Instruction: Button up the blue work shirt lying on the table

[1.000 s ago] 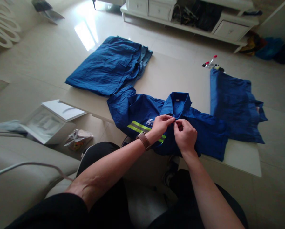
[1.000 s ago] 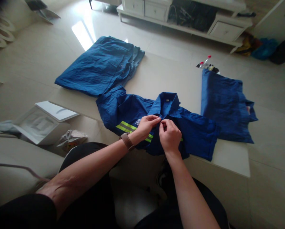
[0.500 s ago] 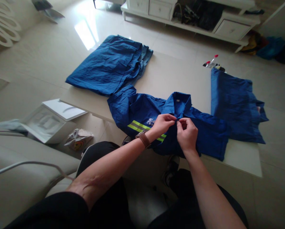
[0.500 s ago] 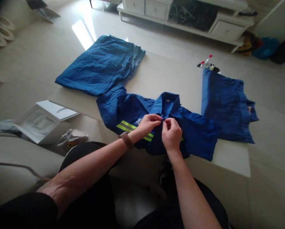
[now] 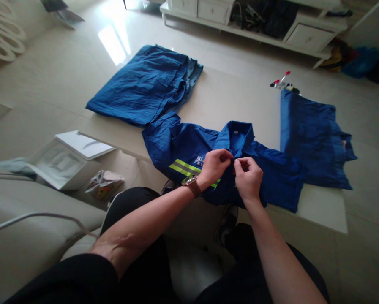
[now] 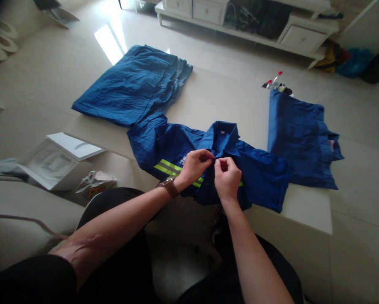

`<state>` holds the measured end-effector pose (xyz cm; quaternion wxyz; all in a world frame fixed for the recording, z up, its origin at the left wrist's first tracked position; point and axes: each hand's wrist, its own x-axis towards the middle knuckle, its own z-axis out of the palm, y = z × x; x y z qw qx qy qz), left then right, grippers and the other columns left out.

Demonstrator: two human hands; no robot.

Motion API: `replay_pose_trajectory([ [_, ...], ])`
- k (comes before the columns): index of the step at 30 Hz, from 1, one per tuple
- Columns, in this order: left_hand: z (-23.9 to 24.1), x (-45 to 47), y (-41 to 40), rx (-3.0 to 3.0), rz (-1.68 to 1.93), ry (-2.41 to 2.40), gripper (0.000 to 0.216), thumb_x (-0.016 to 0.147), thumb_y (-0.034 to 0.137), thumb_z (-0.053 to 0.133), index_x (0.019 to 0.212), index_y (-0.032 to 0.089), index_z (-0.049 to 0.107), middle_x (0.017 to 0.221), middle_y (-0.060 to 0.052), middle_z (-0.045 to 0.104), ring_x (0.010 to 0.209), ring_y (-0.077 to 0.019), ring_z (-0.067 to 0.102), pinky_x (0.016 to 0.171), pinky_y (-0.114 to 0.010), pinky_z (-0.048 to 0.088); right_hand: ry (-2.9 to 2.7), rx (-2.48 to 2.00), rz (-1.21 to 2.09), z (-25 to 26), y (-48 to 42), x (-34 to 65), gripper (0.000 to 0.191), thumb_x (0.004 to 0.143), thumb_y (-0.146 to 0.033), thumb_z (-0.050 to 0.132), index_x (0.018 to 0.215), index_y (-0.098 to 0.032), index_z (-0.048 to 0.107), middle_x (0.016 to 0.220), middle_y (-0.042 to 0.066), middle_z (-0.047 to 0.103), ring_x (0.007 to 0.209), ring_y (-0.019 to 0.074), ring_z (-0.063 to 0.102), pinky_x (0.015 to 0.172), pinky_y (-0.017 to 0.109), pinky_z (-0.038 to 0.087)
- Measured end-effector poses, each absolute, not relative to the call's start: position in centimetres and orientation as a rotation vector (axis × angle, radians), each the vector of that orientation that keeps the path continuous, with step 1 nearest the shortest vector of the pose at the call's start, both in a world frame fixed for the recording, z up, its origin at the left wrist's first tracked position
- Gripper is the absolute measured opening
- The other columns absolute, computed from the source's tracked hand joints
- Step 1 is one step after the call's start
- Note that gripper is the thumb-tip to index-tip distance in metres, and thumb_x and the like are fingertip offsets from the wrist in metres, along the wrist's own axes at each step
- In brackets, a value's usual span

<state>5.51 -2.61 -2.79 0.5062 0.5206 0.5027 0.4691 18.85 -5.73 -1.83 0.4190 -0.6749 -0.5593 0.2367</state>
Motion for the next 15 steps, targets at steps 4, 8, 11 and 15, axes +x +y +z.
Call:
replay_pose_trajectory([
  [4,-3.5,5.8,-2.7,1.167,1.125,1.165,0.012,0.079,0.011,0.067,0.082,0.017,0.077,0.078,-0.003,0.076,0.071,-0.0124,0.066,0.068,-0.022,0.049,-1.279,-1.654,0.720,-2.2,-5.6,18.8,0.025,0.086,-0.045,0.066,0.088,-0.020,0.067,0.078,0.006,0.072,0.064,0.0225,0.068,0.061,0.036,0.058],
  [8,-3.9,6.1,-2.6,1.079,1.075,1.154,0.009,0.078,0.019,0.074,0.084,0.015,0.080,0.080,-0.006,0.078,0.073,-0.0142,0.068,0.066,-0.022,0.049,-1.241,-1.657,0.737,-2.5,-5.3,19.1,0.024,0.081,-0.043,0.068,0.089,-0.020,0.066,0.076,0.005,0.071,0.063,0.0221,0.067,0.059,0.035,0.058],
  [11,-4.0,6.1,-2.5,0.998,1.067,1.124,0.017,0.075,0.028,0.082,0.082,0.014,0.079,0.079,-0.008,0.078,0.073,-0.0151,0.069,0.067,-0.024,0.050,-1.283,-1.646,0.739,-2.7,-5.3,19.3,0.021,0.080,-0.040,0.068,0.087,-0.021,0.065,0.072,0.002,0.068,0.061,0.0208,0.065,0.059,0.033,0.055],
  [15,-3.8,6.2,-2.5,0.886,1.106,1.103,0.020,0.071,0.031,0.086,0.076,0.013,0.077,0.073,-0.006,0.075,0.068,-0.0133,0.065,0.063,-0.023,0.048,-1.387,-1.660,0.655,-2.6,-5.3,19.1,0.016,0.083,-0.037,0.066,0.086,-0.022,0.065,0.071,0.001,0.067,0.061,0.0193,0.064,0.061,0.032,0.051],
])
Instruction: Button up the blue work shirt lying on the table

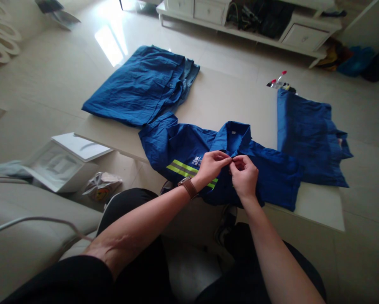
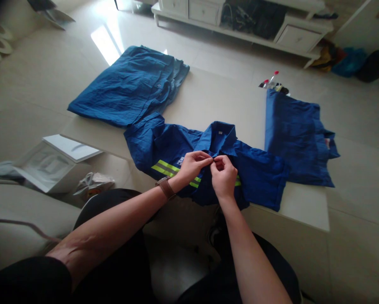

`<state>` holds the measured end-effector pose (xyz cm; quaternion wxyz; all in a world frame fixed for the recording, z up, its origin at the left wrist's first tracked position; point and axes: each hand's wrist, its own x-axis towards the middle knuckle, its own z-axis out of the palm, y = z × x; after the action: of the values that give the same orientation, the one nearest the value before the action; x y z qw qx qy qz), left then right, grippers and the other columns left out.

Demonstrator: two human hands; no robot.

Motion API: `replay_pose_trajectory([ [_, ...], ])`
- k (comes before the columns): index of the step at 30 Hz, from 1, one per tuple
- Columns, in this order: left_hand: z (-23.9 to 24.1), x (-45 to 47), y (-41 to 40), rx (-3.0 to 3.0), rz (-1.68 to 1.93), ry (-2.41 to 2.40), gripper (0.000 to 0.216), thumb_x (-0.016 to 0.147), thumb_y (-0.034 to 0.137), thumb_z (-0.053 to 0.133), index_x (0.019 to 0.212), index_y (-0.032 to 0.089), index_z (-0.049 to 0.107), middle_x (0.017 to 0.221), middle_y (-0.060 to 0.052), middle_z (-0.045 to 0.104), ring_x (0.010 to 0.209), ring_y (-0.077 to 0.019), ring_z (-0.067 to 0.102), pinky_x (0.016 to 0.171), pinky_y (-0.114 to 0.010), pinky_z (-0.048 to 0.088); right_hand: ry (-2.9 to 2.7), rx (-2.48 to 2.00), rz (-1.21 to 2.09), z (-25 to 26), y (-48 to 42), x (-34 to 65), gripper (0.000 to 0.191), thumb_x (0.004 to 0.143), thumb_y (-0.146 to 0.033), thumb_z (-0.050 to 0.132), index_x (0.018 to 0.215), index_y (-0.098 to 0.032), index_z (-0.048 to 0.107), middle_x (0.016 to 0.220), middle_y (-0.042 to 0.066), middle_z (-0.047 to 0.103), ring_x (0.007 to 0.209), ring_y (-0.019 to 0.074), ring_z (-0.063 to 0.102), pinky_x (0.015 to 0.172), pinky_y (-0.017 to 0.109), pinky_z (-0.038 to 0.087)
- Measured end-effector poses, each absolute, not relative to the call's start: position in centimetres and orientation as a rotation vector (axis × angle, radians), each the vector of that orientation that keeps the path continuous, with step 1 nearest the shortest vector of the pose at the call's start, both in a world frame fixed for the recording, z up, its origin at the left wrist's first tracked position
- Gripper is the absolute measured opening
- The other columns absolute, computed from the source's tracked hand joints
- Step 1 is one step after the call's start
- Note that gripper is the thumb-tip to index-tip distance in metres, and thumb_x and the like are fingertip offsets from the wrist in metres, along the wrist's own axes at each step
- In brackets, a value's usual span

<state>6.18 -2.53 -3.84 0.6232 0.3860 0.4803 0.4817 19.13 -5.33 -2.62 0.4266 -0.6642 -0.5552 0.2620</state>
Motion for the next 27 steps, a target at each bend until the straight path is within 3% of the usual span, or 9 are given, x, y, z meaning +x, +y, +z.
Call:
replay_pose_trajectory([
  [16,-3.94,6.49,-2.96,0.586,1.118,1.076,0.021,0.063,0.027,0.088,0.075,0.014,0.077,0.074,-0.003,0.073,0.069,-0.0112,0.062,0.069,-0.025,0.048,-1.596,-1.696,0.495,-1.94,-5.60,18.57,0.014,0.089,-0.037,0.059,0.088,-0.023,0.061,0.073,0.002,0.067,0.063,0.0194,0.063,0.064,0.031,0.050],
  [22,-3.83,6.58,-2.99,0.471,1.135,1.027,0.021,0.062,0.018,0.084,0.080,0.014,0.074,0.076,-0.002,0.074,0.072,-0.0120,0.067,0.076,-0.027,0.052,-1.597,-1.700,0.476,-1.74,-5.60,18.58,0.014,0.089,-0.038,0.059,0.089,-0.024,0.059,0.074,0.002,0.066,0.064,0.0202,0.064,0.064,0.032,0.049],
  [27,-3.35,6.46,-2.82,0.536,1.135,1.025,0.020,0.067,0.014,0.078,0.085,0.015,0.068,0.067,0.002,0.069,0.061,-0.0081,0.059,0.063,-0.021,0.044,-1.543,-1.681,0.566,-1.91,-5.53,18.81,0.019,0.091,-0.042,0.060,0.091,-0.023,0.059,0.073,0.002,0.065,0.063,0.0200,0.064,0.064,0.032,0.050],
])
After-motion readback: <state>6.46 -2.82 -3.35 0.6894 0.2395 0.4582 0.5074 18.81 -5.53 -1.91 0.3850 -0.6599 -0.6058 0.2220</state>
